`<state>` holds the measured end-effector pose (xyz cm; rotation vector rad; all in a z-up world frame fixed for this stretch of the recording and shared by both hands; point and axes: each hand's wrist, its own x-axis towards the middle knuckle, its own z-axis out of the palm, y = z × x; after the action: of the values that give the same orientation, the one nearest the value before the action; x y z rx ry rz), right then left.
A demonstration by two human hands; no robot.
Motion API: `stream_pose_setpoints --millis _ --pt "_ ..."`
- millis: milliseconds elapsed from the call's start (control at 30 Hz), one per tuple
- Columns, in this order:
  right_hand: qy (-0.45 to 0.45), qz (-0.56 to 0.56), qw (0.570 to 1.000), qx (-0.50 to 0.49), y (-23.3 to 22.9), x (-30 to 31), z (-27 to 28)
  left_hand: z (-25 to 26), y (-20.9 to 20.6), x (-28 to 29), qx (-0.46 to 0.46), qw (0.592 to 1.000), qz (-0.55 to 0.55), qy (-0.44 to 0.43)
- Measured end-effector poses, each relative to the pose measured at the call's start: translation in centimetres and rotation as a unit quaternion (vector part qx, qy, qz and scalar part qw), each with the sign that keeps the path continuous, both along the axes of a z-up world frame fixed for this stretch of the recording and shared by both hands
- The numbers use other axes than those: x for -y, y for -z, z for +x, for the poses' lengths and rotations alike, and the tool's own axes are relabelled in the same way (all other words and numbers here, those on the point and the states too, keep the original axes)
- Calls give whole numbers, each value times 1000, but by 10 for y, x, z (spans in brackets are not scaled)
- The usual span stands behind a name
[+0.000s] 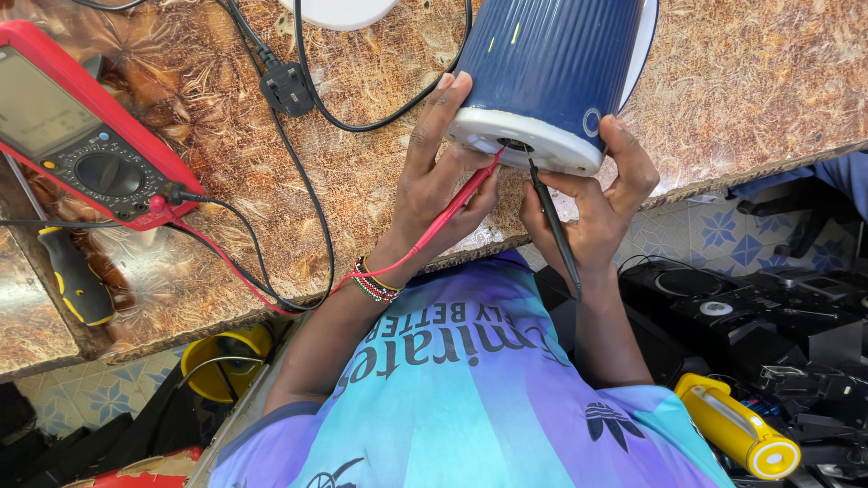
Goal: The person uses a multimeter to test the electrical continuity of a blue electric kettle and a white lamp base. They then use a screwdriver to pry open the base of the kettle, remove the bottom cover, and test the internal components with the multimeter probes.
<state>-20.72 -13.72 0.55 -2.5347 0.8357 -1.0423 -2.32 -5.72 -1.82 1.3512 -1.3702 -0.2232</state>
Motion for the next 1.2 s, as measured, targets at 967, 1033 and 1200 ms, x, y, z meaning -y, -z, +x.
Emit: stream_pose_setpoints --millis 967,1033,1200 --pt "-20 48 997 55 4 5 -4 -3 -2 1 16 1000 -3 -19" --pt "-26 65 995 67 6 5 -4 -3 -1 1 15 1000 -4 -19" --pt "-9 42 999 32 7 4 -5 -4 0 2 6 1000 -4 -17"
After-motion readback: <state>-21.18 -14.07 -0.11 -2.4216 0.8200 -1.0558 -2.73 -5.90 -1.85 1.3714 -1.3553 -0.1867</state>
